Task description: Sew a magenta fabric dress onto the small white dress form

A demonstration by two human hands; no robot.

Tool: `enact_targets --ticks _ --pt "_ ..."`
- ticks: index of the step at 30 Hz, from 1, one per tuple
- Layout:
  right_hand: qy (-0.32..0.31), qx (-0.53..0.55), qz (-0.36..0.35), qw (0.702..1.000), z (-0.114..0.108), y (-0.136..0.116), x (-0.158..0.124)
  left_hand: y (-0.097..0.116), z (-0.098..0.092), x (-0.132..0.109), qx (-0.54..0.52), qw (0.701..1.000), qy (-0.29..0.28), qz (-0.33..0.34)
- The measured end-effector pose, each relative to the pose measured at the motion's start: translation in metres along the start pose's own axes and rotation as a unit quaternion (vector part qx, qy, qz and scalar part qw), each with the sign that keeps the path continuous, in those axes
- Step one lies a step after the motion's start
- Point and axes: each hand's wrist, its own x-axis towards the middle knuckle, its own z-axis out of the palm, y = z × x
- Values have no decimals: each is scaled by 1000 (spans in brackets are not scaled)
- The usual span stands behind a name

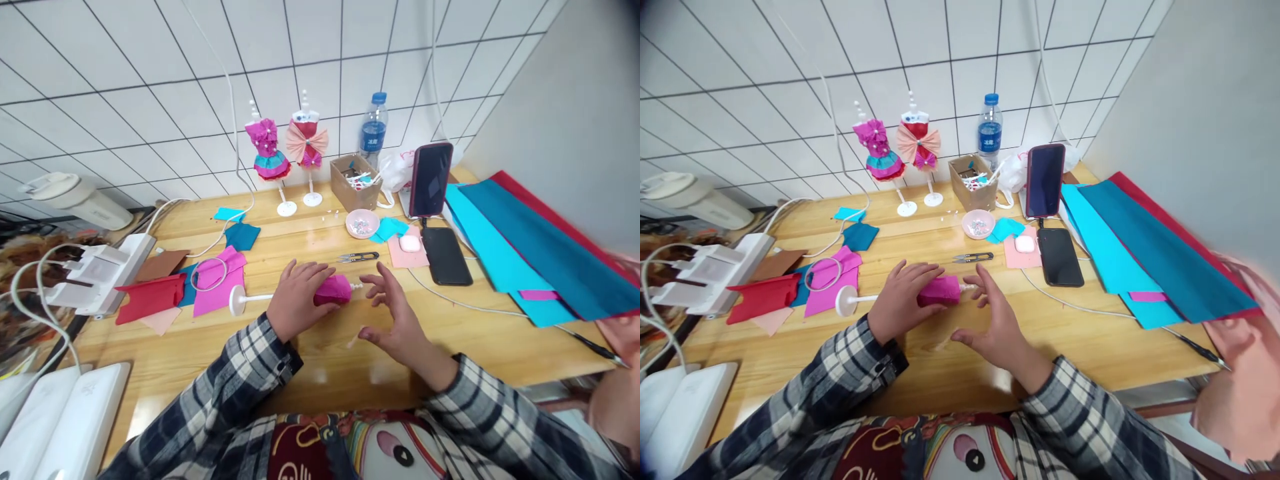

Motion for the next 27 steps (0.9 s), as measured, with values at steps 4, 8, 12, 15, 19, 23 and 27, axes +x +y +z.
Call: enact_targets --ticks 4,8,12,15,19,23,27 --pt "-17 -37 -36 999 2 3 4 1 10 6 -3 1000 -12 -20" --pt "-13 -54 -53 997 -3 3 6 -1 11 11 -18 999 -26 -40" --pt "25 -115 -110 987 -7 -1 16 -11 6 20 -90 988 -76 -98" --pt "38 -128 -121 984 -2 -2 24 -18 2 26 -130 980 -88 -119" --pt "-41 -101 -111 988 4 3 29 -19 0 25 -165 974 -95 -126" --pt "-87 -97 -84 988 -3 10 30 -16 3 16 -177 972 -92 -120" --pt "11 -73 17 997 -25 24 35 -17 10 16 -214 966 -59 -133"
